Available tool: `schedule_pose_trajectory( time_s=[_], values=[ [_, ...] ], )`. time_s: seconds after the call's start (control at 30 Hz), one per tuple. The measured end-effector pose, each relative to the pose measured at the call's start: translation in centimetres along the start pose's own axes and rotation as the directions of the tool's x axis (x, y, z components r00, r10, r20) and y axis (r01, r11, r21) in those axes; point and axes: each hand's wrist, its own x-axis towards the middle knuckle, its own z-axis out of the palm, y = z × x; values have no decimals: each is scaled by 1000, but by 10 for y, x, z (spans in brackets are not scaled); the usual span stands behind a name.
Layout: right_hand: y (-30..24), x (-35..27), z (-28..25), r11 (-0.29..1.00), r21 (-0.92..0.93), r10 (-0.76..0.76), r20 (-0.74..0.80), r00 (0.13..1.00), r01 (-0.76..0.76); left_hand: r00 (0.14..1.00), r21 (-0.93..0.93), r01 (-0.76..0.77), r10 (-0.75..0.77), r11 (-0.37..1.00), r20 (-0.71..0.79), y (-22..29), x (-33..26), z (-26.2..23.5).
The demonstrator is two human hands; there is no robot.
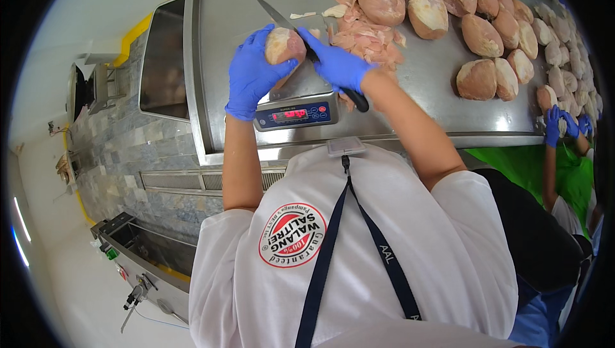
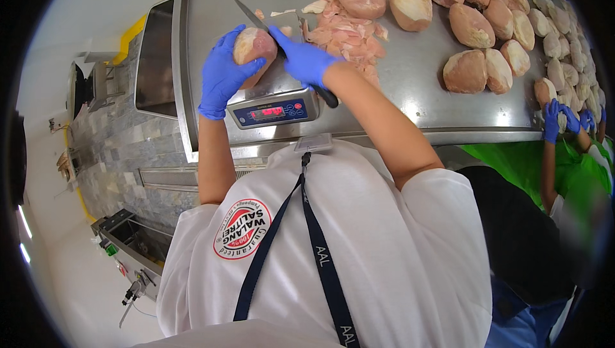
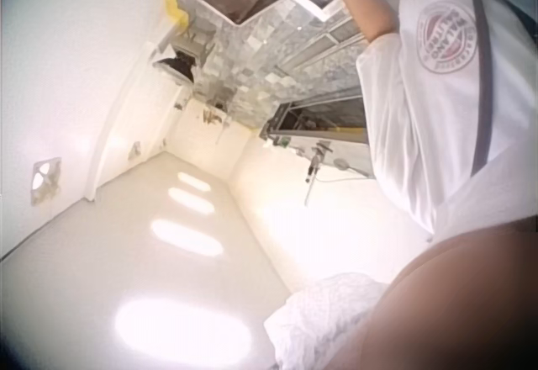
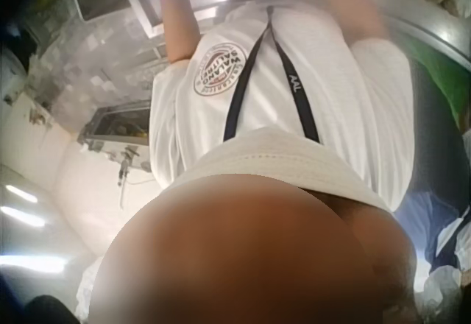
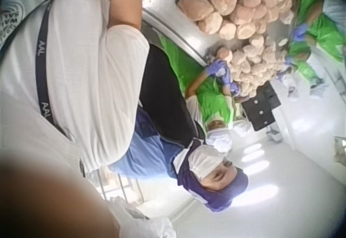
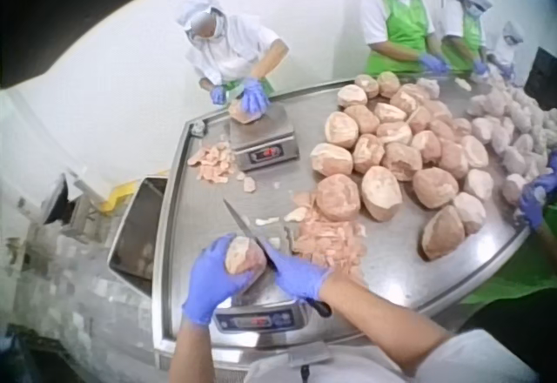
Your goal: The person trims fat and connective tissue from raw meat pieces using a knife on a digital scale. They repeatedly weigh each piece, trim it, and place the trimmed portions aside while coworkers handle other items nearby.
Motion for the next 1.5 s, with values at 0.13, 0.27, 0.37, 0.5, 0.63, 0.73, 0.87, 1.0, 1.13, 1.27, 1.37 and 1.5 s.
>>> schedule_pose_trajectory(
  time_s=[0.13,0.27,0.37,0.5,0.63,0.73,0.87,1.0,1.13,1.27,1.37,1.5],
  values=[
    [35,-41,16,983,181,19,64,998,-31,999,-99,-6,10,995,40,-9,-1,-3],
    [49,-76,13,968,240,73,-8,997,-69,958,152,-260,274,953,-81,-16,-8,-13],
    [70,-96,-3,981,163,144,-249,958,-105,928,-30,-217,196,976,-318,-24,-26,-32],
    [92,-121,-28,988,123,144,-517,844,-93,843,-333,-59,-132,941,-522,-25,-63,-60],
    [76,-142,-36,972,222,182,-520,834,-74,771,-575,94,-425,812,-474,-24,-101,-66],
    [76,-144,-25,965,253,186,-464,866,-71,750,-603,148,-486,784,-448,-20,-120,-64],
    [70,-140,-16,969,242,142,-416,898,-41,769,-542,160,-448,825,-455,-24,-134,-61],
    [56,-133,-13,980,194,108,-394,913,-32,788,-485,131,-388,865,-479,-27,-139,-56],
    [50,-129,-13,986,165,78,-396,915,-12,792,-494,134,-392,859,-467,-25,-140,-53],
    [54,-125,-11,989,148,80,-377,923,-25,798,-519,176,-430,836,-422,-18,-138,-50],
    [57,-123,-9,991,132,66,-372,926,-18,806,-537,216,-459,816,-373,-24,-136,-40],
    [68,-117,-9,999,46,32,-406,913,-15,809,-535,299,-507,790,-296,-13,-122,-33]
  ],
)
